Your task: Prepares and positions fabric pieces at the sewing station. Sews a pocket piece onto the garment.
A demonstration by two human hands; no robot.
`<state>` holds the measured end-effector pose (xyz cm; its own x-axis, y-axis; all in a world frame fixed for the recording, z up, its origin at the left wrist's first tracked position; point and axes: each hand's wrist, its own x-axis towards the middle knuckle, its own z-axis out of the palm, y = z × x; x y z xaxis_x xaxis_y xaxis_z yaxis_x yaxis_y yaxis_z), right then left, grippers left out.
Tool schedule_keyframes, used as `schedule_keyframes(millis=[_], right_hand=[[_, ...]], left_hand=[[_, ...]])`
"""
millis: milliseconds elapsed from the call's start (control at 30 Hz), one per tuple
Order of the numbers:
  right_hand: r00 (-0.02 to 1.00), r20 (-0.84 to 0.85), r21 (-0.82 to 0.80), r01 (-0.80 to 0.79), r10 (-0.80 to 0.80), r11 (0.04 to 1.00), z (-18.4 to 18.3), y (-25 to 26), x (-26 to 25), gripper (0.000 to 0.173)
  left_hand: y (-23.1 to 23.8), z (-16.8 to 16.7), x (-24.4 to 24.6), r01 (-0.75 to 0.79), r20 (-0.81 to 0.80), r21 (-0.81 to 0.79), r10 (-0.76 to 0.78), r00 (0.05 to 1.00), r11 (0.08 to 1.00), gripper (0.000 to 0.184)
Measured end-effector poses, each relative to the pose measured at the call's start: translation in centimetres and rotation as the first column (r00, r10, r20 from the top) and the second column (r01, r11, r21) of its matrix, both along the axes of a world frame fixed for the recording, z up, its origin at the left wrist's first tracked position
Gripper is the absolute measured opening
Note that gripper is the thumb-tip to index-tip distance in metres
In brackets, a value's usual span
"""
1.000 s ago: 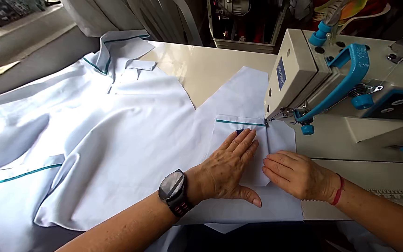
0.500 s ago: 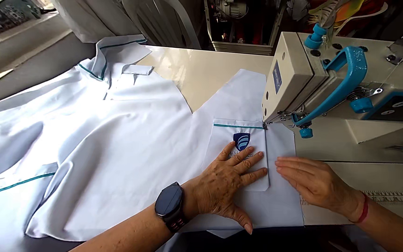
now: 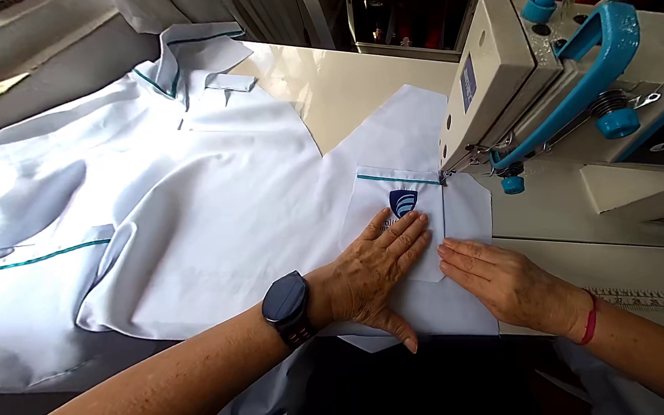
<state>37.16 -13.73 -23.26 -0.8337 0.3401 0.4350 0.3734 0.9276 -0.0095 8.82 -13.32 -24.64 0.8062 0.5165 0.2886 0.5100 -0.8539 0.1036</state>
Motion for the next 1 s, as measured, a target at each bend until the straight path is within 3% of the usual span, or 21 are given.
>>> schedule_keyframes(millis=[200, 367, 533, 733, 900, 1000], right_hand=[[0.969, 0.1, 0.182, -0.239, 0.224, 0.954, 2.5, 2.9, -1.6, 0.025], [0.985, 0.028, 0.284, -0.171, 0.17, 0.943, 1.4, 2.2, -2.1, 0.025], [0.985, -0.175, 0.198, 0.045, -0.01, 0.979, -0.1, 0.6, -2.4, 0.019], [0.989, -0.128, 0.061, 0.085, -0.077, 0.994, -1.2, -1.2, -0.8, 0.028], [0.98, -0.156, -0.006, 0.124, -0.124, 0.992, 1.5, 3.1, -0.3, 0.033], [0.987, -0.092, -0.042, 0.132, -0.135, 0.99, 1.2, 5.7, -1.3, 0.04]], left_hand=[[-1.2, 0.0, -0.3, 0.048, 0.001, -0.029, -0.048, 0.999, 0.998, 0.132], [-1.3, 0.0, -0.5, 0.049, 0.056, -0.049, -0.046, 0.997, 0.998, 0.135], [-1.2, 0.1, -0.7, 0.046, 0.089, -0.066, -0.04, 0.995, 0.997, 0.137], [-1.0, 0.5, -0.6, 0.087, -0.017, -0.12, -0.09, 0.996, 0.989, 0.127], [-1.0, 0.8, -0.5, 0.085, -0.052, -0.154, -0.094, 0.994, 0.984, 0.118], [-1.2, 0.3, -0.4, 0.079, -0.014, -0.101, -0.08, 0.997, 0.992, 0.112]])
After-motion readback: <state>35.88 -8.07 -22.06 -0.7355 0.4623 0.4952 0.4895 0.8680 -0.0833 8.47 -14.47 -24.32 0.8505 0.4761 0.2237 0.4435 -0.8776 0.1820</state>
